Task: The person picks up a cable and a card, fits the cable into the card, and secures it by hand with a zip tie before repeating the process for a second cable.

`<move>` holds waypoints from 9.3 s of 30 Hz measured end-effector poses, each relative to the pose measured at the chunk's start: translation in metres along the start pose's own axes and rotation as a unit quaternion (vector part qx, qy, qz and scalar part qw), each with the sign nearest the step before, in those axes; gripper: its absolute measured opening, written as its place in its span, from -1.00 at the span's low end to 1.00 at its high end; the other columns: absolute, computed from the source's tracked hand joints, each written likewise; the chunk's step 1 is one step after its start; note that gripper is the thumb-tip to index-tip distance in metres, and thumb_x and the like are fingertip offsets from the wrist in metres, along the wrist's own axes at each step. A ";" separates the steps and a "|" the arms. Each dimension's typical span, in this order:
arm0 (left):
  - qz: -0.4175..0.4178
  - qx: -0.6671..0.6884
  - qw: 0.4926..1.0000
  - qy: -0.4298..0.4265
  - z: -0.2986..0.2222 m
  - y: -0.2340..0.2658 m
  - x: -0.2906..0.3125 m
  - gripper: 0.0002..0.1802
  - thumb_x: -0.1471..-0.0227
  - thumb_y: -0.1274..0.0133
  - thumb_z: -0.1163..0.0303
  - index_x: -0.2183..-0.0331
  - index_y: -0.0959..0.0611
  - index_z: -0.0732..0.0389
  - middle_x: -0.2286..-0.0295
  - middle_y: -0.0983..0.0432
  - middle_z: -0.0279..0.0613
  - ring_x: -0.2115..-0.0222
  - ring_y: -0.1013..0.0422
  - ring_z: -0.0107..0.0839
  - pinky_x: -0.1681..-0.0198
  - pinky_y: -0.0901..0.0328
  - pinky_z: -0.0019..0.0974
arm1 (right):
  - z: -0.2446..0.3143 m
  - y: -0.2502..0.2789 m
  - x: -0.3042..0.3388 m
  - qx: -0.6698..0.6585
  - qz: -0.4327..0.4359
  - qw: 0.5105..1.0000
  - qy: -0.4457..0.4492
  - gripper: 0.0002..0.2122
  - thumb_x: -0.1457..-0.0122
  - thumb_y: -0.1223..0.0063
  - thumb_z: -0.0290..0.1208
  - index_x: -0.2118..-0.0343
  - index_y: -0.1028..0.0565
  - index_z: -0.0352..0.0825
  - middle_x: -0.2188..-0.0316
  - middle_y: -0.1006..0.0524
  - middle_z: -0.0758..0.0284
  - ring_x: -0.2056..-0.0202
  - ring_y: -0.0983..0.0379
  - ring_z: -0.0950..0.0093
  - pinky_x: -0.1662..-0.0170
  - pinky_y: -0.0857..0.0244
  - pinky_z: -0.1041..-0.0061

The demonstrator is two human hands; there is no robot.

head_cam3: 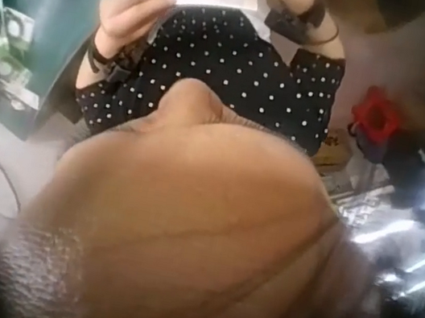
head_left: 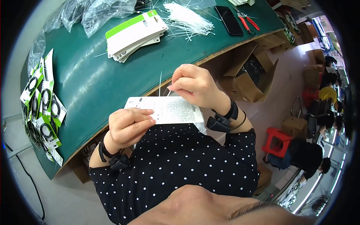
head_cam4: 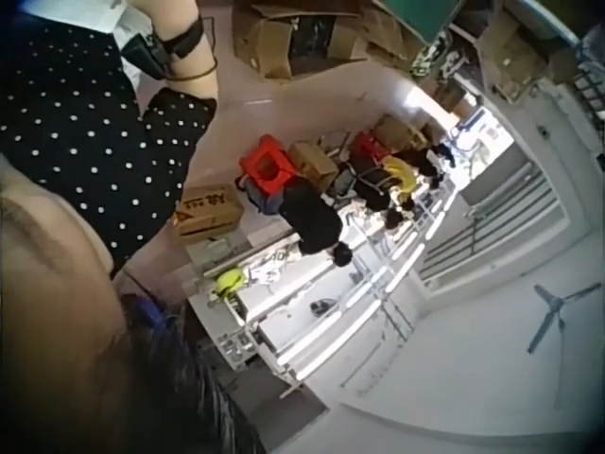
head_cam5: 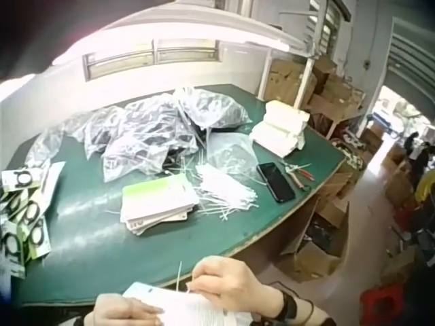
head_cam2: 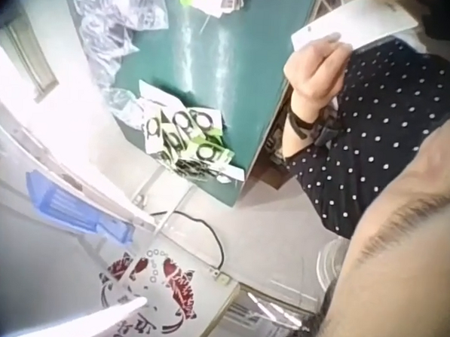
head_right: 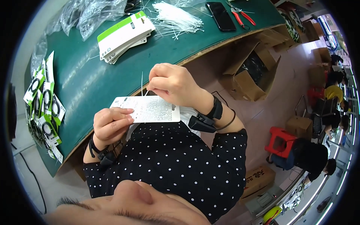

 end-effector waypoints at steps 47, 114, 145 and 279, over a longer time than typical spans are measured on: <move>-0.090 0.485 0.711 0.502 0.057 -0.010 0.036 -0.79 0.17 -0.27 0.73 0.38 -0.67 0.39 0.39 -0.54 -0.24 0.36 -0.52 -0.48 0.22 -0.42 -0.46 | -0.037 -0.014 0.020 -0.197 0.140 0.956 -0.167 -0.79 0.11 -0.35 -0.45 0.41 -0.54 -0.37 0.47 -0.45 0.33 0.44 -0.40 0.44 0.39 -0.28 0.51; -0.029 0.357 0.874 0.327 0.021 -0.034 0.062 -0.68 0.34 -0.40 0.62 0.40 -0.69 0.27 0.44 -0.59 -0.15 0.40 -0.56 -0.33 0.35 -0.44 -0.36 | -0.012 -0.042 0.059 -0.102 0.118 0.983 -0.093 -0.85 0.18 -0.33 -0.57 0.51 -0.57 -0.27 0.57 -0.39 0.42 0.53 -0.37 0.45 0.50 -0.17 0.49; 0.056 0.255 0.940 0.221 0.011 -0.046 0.066 -0.72 0.32 -0.39 0.59 0.41 -0.72 0.23 0.39 -0.60 -0.15 0.41 -0.58 -0.34 0.40 -0.48 -0.40 | -0.015 -0.063 0.101 -0.265 0.112 0.940 -0.181 -0.79 0.10 -0.34 -0.59 0.35 -0.66 -0.22 0.57 -0.35 0.45 0.56 -0.30 0.57 0.55 -0.09 0.55; -0.166 -0.136 0.971 0.105 -0.007 -0.022 0.020 -0.75 0.31 -0.28 0.65 0.43 -0.66 0.28 0.40 -0.64 -0.14 0.43 -0.58 -0.25 0.40 -0.42 -0.39 | 0.041 -0.054 0.049 -0.450 0.000 0.812 -0.372 -0.87 -0.05 -0.21 -0.67 0.32 -0.54 -0.47 0.36 -0.56 0.24 0.32 -0.56 0.47 0.30 -0.45 0.50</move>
Point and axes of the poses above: each hand's wrist, its own x-axis away from the middle knuckle, its own y-axis out of the back of the hand, z = x × y, the point moved 2 cm from there along -x, towards the middle knuckle
